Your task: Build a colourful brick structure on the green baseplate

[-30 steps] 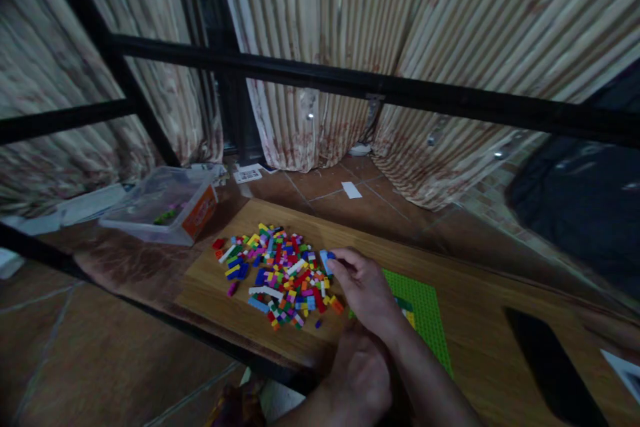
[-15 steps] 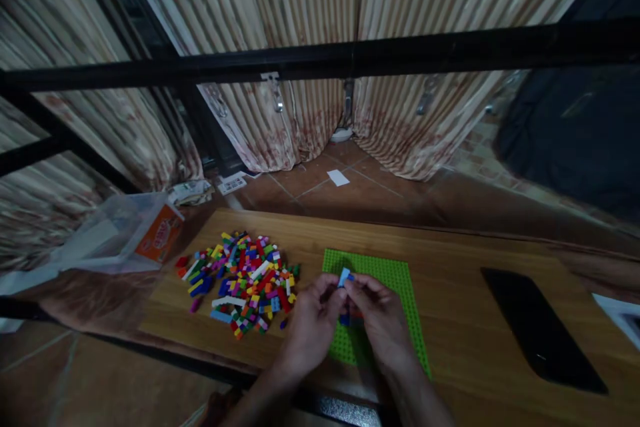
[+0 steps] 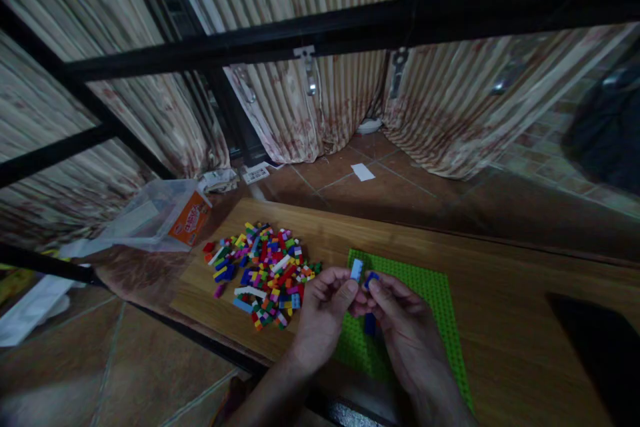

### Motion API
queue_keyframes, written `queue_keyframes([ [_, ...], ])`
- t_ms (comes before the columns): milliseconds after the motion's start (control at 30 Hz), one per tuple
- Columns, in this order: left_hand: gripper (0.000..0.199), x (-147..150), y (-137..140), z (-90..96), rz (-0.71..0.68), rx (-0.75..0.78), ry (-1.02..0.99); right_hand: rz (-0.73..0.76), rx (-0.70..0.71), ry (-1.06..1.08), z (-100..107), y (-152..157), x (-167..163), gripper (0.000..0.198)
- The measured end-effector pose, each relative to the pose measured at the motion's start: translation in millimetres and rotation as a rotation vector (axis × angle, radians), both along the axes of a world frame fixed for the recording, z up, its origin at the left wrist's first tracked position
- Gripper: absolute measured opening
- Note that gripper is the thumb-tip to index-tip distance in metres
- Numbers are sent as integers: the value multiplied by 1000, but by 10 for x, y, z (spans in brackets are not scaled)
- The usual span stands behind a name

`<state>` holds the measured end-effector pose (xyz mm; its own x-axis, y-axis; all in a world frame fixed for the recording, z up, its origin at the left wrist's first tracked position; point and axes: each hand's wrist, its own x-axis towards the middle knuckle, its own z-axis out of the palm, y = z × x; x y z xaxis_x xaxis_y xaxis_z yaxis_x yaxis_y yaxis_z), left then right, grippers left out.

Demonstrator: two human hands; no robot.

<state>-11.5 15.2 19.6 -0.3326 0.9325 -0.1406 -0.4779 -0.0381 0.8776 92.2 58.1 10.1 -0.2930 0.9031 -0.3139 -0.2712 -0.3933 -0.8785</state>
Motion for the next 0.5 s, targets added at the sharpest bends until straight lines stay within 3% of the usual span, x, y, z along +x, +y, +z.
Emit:
queue_keyframes([
  [133, 27, -74, -104, 65, 241, 30, -8, 17, 198, -296, -105, -60, -251, 35],
  [333, 32, -353, -241, 185, 381, 63, -58, 246, 642, -596, -145, -96, -809, 30],
  [500, 31, -650, -283, 195, 499, 17, -237, 457, 843, -632, -167, -26, -1167, 35],
])
